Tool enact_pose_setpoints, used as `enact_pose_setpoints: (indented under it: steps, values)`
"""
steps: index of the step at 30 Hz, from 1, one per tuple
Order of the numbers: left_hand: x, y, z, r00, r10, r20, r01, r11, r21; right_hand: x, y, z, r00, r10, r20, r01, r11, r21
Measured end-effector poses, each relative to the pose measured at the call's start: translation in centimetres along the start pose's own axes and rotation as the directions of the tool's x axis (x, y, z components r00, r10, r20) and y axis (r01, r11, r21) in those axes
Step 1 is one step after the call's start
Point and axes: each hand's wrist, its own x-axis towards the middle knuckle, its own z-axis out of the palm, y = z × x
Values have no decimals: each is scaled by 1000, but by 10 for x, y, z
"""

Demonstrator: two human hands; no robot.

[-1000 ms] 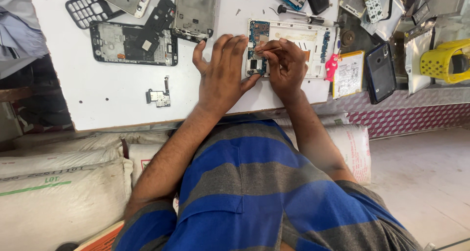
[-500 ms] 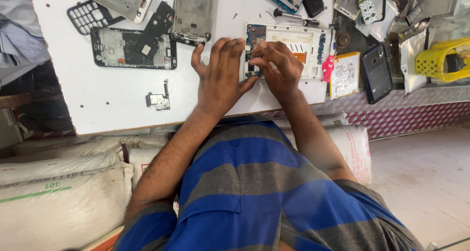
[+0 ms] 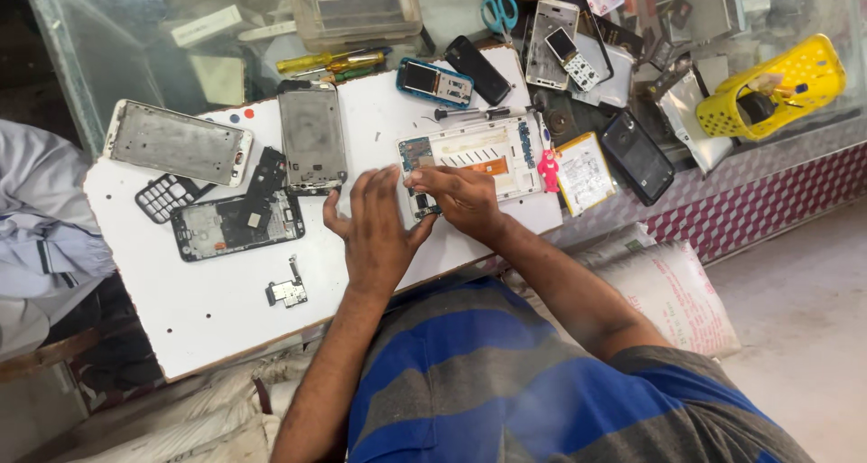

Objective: The person disassembles a smartphone on a workbench, using a screwdriver to remove screws and a prying tool to detach the battery and internal components. The person handles the motherboard and other parts, placing them on the table.

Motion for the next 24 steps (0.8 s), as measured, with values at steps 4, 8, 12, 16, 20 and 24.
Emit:
enact_pose_setpoints:
  steps: [4, 8, 12, 16, 20, 24]
  values:
    - [-3, -2, 3, 1000, 12, -2, -12, 1000, 18, -5, 7, -4, 996, 3, 84, 1, 999, -45]
    - [-3, -2, 3, 1000, -6, 13, 6, 1000, 11, 3, 10, -11, 979, 102, 176, -120, 988, 96]
    - [-2, 0, 1, 1000, -4, 11, 4, 1000, 18, 12, 3, -8, 990, 67, 128, -78, 993, 88]
    - [0, 1, -1, 1000, -6, 8, 6, 1000, 25, 14, -6, 3, 994, 110, -21, -111, 988, -102]
    - [-2, -2, 2, 1000, -16, 19, 16, 1000, 2, 8, -6, 1, 994, 104, -33, -106, 993, -42]
    - [-1, -2, 3, 1000, -19, 17, 18, 1000, 7, 7, 0, -2, 995, 100, -7, -100, 994, 38]
